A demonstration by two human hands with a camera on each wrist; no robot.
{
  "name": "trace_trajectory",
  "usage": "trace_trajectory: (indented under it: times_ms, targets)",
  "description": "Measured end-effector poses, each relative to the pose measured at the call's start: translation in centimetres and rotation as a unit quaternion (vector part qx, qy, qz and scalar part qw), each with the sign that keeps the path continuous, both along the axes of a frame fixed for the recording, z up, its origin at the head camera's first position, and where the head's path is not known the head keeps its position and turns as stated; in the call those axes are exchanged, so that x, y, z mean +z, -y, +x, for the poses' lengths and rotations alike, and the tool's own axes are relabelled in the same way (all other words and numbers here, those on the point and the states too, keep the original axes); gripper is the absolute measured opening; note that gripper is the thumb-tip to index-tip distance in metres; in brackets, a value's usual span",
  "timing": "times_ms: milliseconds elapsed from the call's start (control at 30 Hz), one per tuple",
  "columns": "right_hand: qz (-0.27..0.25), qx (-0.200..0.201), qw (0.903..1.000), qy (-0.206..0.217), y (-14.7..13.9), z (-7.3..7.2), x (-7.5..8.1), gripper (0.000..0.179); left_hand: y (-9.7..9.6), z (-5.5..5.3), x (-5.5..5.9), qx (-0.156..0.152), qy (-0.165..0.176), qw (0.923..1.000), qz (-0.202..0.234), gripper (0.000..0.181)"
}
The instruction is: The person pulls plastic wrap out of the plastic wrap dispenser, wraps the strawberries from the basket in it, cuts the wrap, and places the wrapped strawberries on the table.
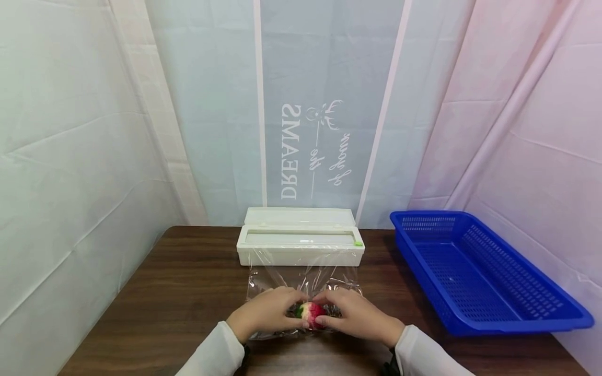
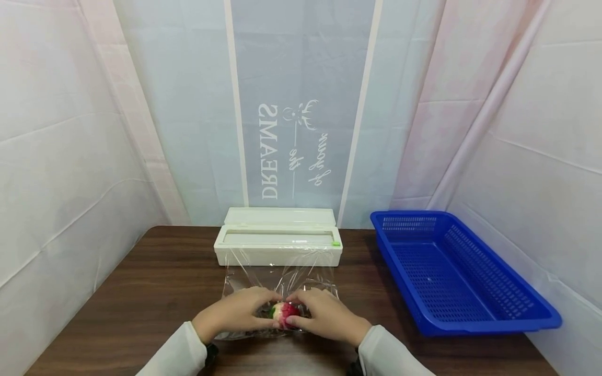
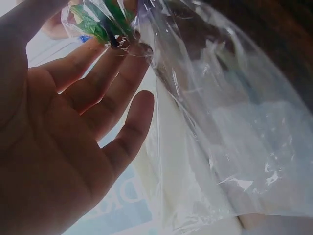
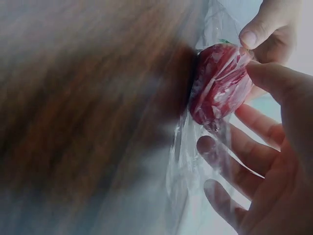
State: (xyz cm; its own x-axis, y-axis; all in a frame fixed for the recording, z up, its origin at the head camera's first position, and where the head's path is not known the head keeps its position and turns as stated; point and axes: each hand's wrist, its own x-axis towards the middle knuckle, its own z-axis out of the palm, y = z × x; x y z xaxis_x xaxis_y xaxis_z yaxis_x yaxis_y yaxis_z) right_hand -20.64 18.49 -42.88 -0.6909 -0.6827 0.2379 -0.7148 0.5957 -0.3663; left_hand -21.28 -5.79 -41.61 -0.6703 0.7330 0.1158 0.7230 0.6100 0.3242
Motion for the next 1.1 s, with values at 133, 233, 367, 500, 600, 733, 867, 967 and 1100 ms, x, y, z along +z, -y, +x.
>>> trace_trajectory:
  times_ms: [133, 233, 367, 500, 600, 733, 867, 967, 1100]
  targets:
    - [-0.015, 0.017, 0.9994, 0.024, 0.4, 0.0, -0.4, 0.036, 0.1, 0.1, -0.2, -0.01, 0.014, 0.9998, 0.012, 0.046]
    - [-0.029, 0.03, 0.998, 0.047, 0.5, 0.0, -0.5, 0.035, 0.2, 0.1, -0.3, -0.014, 0.031, 0.9991, 0.027, 0.044]
    - [-0.037, 0.046, 0.9958, 0.07, 0.6, 0.1, -0.5, 0.031, 0.3, 0.2, -0.5, -0.021, 0.05, 0.9979, 0.035, 0.043]
    - [-0.038, 0.06, 0.9932, 0.092, 0.5, 0.3, -0.3, 0.026, 0.4, 0.2, -0.6, -0.045, 0.071, 0.9953, 0.048, 0.041]
    - [-0.035, 0.065, 0.9928, 0.095, 0.6, 0.4, -0.1, 0.026, 0.5, 0.2, -0.8, -0.063, 0.079, 0.9927, 0.065, 0.038]
    - [-0.024, 0.058, 0.9963, 0.058, 0.7, 0.6, -0.1, 0.037, 0.6, 0.2, -0.9, -0.062, 0.087, 0.9912, 0.078, 0.037]
    - [-0.023, 0.055, 0.9975, 0.036, 0.9, 0.7, -0.2, 0.044, 0.7, 0.1, -0.9, -0.052, 0.107, 0.9899, 0.078, 0.037]
    - [-0.023, 0.053, 0.9976, 0.038, 1.0, 0.6, -0.3, 0.042, 0.8, 0.0, -0.9, -0.045, 0.12, 0.9892, 0.072, 0.037]
    - [-0.011, 0.052, 0.9971, 0.054, 1.0, 0.5, -0.2, 0.04, 1.1, -0.2, -0.8, -0.028, 0.123, 0.9901, 0.061, 0.035]
